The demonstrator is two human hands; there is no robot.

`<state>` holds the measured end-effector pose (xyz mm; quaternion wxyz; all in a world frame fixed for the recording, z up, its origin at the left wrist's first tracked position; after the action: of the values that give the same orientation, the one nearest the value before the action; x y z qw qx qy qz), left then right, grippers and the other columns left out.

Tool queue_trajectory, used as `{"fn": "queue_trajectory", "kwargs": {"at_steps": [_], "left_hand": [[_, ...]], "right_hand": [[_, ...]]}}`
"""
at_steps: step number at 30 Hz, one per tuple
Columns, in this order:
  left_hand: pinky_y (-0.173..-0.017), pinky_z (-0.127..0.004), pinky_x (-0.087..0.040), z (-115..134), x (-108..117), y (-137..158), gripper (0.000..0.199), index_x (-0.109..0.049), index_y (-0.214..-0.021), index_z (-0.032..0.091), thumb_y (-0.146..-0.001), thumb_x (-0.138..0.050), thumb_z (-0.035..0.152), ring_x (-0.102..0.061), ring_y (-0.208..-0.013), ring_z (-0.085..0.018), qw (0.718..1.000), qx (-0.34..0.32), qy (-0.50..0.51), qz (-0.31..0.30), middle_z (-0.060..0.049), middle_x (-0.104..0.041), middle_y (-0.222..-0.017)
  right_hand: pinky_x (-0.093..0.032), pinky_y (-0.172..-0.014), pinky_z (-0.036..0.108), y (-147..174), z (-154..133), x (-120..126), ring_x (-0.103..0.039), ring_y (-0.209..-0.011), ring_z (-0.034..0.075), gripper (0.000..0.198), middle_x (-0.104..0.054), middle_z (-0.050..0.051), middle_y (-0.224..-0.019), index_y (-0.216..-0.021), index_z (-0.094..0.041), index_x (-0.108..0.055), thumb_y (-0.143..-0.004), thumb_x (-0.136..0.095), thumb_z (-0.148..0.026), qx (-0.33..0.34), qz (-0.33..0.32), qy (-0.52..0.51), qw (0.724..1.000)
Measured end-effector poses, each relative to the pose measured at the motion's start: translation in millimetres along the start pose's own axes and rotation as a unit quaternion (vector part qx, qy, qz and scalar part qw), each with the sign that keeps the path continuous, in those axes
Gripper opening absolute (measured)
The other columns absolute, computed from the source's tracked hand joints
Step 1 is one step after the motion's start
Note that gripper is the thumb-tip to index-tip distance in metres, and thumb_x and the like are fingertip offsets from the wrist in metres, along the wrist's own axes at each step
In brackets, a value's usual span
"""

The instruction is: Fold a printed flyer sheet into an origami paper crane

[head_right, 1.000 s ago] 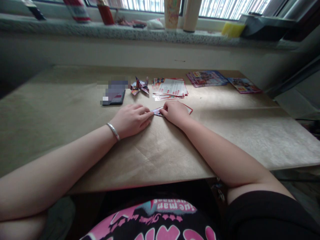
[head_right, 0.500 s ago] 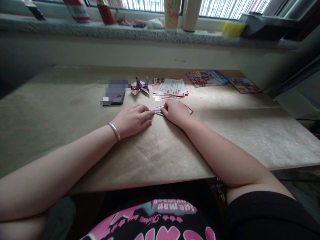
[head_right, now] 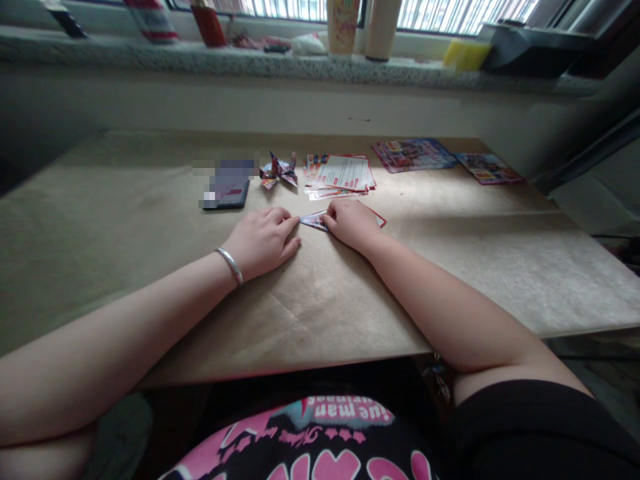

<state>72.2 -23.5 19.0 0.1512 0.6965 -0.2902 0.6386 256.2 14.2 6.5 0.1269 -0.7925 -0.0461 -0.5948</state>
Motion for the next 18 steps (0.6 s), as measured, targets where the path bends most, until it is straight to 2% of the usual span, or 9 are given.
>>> {"fn": "queue_trajectory", "kwargs": {"at_steps": [6,10,12,15,18], "left_hand": [[-0.086,-0.042,-0.048,-3,0,0,0.036,-0.068,-0.114,0.012,-0.094,-0.044,0.031,-0.06,-0.103,-0.031,1.0,0.008,-0.01,0.012,-0.015,-0.065,-0.11],[-0.086,-0.042,-0.049,-6,-1,0,0.036,-0.069,-0.105,0.009,-0.094,-0.044,0.032,-0.06,-0.103,-0.031,0.999,0.04,-0.003,0.015,-0.017,-0.064,-0.11],[-0.092,-0.043,-0.049,-6,-3,-1,0.039,-0.067,-0.114,0.007,-0.094,-0.045,0.034,-0.058,-0.109,-0.032,0.999,0.032,0.023,0.028,-0.019,-0.063,-0.119],[-0.111,-0.043,-0.039,-2,-6,-4,0.053,-0.052,-0.14,0.009,-0.096,-0.047,0.038,-0.049,-0.126,-0.031,0.995,-0.047,0.08,0.042,-0.016,-0.056,-0.137],[-0.117,-0.044,-0.032,1,-11,-7,0.06,-0.043,-0.149,0.014,-0.097,-0.047,0.043,-0.045,-0.131,-0.03,0.991,-0.087,0.104,0.013,-0.014,-0.053,-0.141]], "right_hand": [[-0.038,-0.066,0.033,0,1,0,-0.065,-0.088,0.024,0.021,-0.075,0.008,-0.096,-0.087,-0.02,-0.067,-0.092,-0.056,-0.037,0.001,0.001,-0.007,1.0],[-0.037,-0.065,0.033,0,2,1,-0.065,-0.087,0.023,0.02,-0.075,0.008,-0.096,-0.086,-0.02,-0.068,-0.09,-0.058,-0.037,-0.004,0.003,-0.017,1.0],[-0.037,-0.064,0.032,0,2,1,-0.065,-0.086,0.023,0.021,-0.075,0.007,-0.095,-0.085,-0.021,-0.069,-0.09,-0.059,-0.038,-0.01,0.004,-0.022,1.0],[-0.036,-0.062,0.032,2,1,1,-0.064,-0.083,0.022,0.023,-0.075,0.007,-0.093,-0.084,-0.022,-0.07,-0.09,-0.058,-0.04,-0.021,0.009,-0.031,0.999],[-0.036,-0.062,0.032,2,-2,1,-0.064,-0.081,0.022,0.024,-0.076,0.007,-0.092,-0.085,-0.021,-0.071,-0.09,-0.057,-0.04,-0.026,0.015,-0.033,0.999]]}}
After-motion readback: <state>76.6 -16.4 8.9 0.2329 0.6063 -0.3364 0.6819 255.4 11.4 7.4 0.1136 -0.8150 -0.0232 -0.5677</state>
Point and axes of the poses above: each hand's wrist, its own y-axis away from the middle knuckle, its own x-axis out of the back of the hand, z = x × y, the point moved 3 cm from there along -y, towards the middle knuckle
